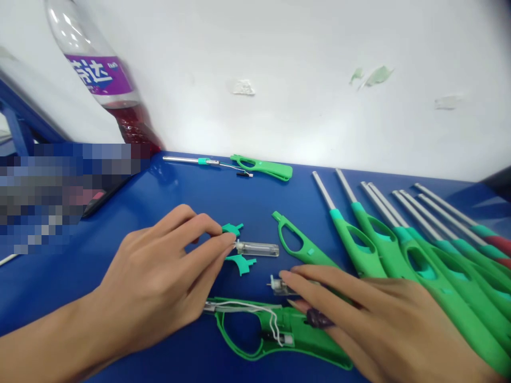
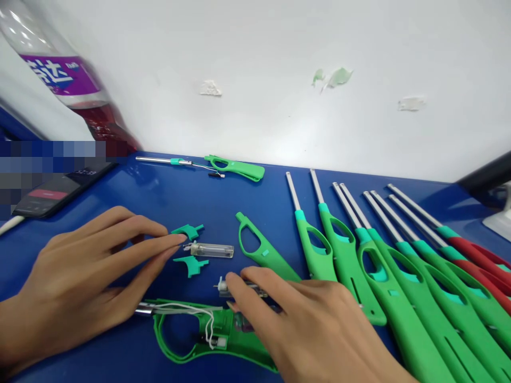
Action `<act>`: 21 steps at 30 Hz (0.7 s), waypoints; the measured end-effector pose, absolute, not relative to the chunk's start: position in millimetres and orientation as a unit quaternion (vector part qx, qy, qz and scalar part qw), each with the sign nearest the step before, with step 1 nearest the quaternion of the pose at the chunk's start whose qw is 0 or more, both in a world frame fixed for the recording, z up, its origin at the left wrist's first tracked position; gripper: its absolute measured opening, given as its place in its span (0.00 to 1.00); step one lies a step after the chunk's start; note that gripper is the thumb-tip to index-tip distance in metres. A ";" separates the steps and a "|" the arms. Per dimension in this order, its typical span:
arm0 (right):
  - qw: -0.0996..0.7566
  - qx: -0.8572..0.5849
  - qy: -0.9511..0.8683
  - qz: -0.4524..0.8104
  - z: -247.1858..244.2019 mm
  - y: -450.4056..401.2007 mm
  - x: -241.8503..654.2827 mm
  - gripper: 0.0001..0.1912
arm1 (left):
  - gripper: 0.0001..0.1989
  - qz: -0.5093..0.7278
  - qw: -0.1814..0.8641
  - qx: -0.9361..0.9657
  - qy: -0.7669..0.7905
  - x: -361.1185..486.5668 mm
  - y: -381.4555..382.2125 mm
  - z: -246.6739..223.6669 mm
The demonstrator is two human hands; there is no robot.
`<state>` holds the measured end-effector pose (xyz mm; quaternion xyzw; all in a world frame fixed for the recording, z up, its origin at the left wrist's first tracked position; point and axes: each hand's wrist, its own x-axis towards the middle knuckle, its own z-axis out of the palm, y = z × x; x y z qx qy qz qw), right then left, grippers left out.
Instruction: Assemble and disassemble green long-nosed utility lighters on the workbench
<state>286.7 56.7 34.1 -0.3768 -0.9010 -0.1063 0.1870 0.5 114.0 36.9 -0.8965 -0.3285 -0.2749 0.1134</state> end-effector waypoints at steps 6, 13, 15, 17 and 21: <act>0.201 -0.359 -0.907 -0.089 37.0 48.4 288.1 0.20 | 0.05 -0.285 0.024 -0.928 -0.240 5.5 104.8 41.7; 0.182 -0.373 -0.906 -0.084 36.7 49.1 287.5 0.18 | 0.04 -0.139 0.003 -0.976 -0.170 10.5 97.7 43.0; 0.176 -0.375 -0.906 -0.083 38.7 49.4 286.9 0.17 | 0.03 -0.116 -0.010 -0.979 -0.168 9.5 99.2 42.9; 0.167 -0.379 -0.906 -0.090 40.1 48.8 286.6 0.17 | 0.05 -0.109 -0.011 -0.979 -0.171 8.2 101.4 42.5; 0.160 -0.388 -0.903 -0.095 40.3 48.2 287.5 0.16 | 0.08 -0.107 0.029 -0.977 -0.183 6.3 103.7 40.8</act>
